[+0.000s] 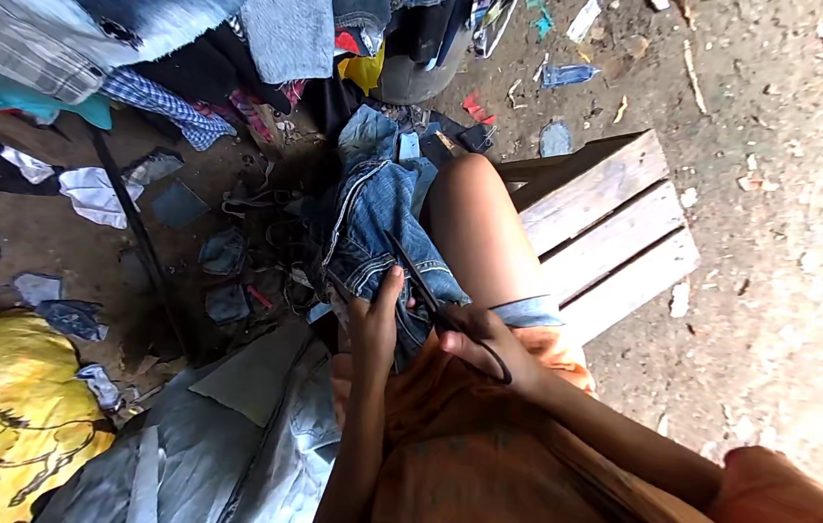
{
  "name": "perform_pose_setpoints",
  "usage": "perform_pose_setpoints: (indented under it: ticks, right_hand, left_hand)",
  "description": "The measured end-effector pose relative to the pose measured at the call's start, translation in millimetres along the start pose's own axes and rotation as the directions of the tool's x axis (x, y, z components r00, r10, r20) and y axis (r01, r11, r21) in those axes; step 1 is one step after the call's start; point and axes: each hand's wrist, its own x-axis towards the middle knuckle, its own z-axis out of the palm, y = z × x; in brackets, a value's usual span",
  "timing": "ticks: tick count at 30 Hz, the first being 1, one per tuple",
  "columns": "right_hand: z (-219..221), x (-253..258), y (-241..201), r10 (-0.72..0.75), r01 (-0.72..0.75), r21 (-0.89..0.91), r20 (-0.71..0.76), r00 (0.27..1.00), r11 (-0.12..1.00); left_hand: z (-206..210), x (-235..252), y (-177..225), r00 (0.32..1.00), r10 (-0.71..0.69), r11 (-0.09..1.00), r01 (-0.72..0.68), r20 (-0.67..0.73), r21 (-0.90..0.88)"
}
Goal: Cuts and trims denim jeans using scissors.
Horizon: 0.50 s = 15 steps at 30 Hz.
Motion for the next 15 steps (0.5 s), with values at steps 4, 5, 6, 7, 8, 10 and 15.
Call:
perform_pose_setpoints:
  ticks: [4, 5, 6, 7, 8, 10, 15]
  right_hand:
    - [-5.6, -14.2, 12.9, -0.084, 0.074, -0.18, -0.047, 0.995, 0.981]
    - [-7.6, -16.7, 13.8, -0.093, 0.076, -0.23, -0.063, 0.994, 0.97]
    - [-8.9, -18.6, 14.0, -0.098, 0.073, -0.275, -0.078, 0.992, 0.959]
    - [-9.4, -19.6, 14.1, -0.11, 0.076, -0.319, -0.091, 0.99, 0.945]
    - [-9.8, -19.9, 14.4, -0.117, 0.077, -0.348, -0.097, 0.988, 0.934]
    - [-9.5, -20.2, 16.3, -0.124, 0.087, -0.341, -0.09, 0.988, 0.936]
    - [-7.4, -14.7, 15.4, -0.081, 0.079, -0.122, -0.016, 0.997, 0.989]
  left_hand:
    - [3.9, -5.8, -7.9, 0.999, 0.027, 0.999, -0.024, -0.047, 0.048]
    - [1.2, -4.7, -6.9, 0.999, 0.033, 0.995, -0.03, -0.038, 0.097]
    - [-0.9, -0.6, -5.4, 0.999, 0.028, 0.993, -0.024, -0.036, 0.114]
    - [-2.6, 4.3, -2.6, 1.0, -0.001, 0.994, 0.004, -0.025, 0.107]
    - [-3.4, 8.1, 0.4, 1.0, -0.029, 0.995, 0.029, -0.008, 0.095]
    - [-2.7, 9.2, 1.3, 1.0, -0.015, 0.996, 0.015, 0.009, 0.085]
    - [6.1, -4.7, -17.2, 0.985, 0.156, 0.988, -0.154, -0.077, 0.025]
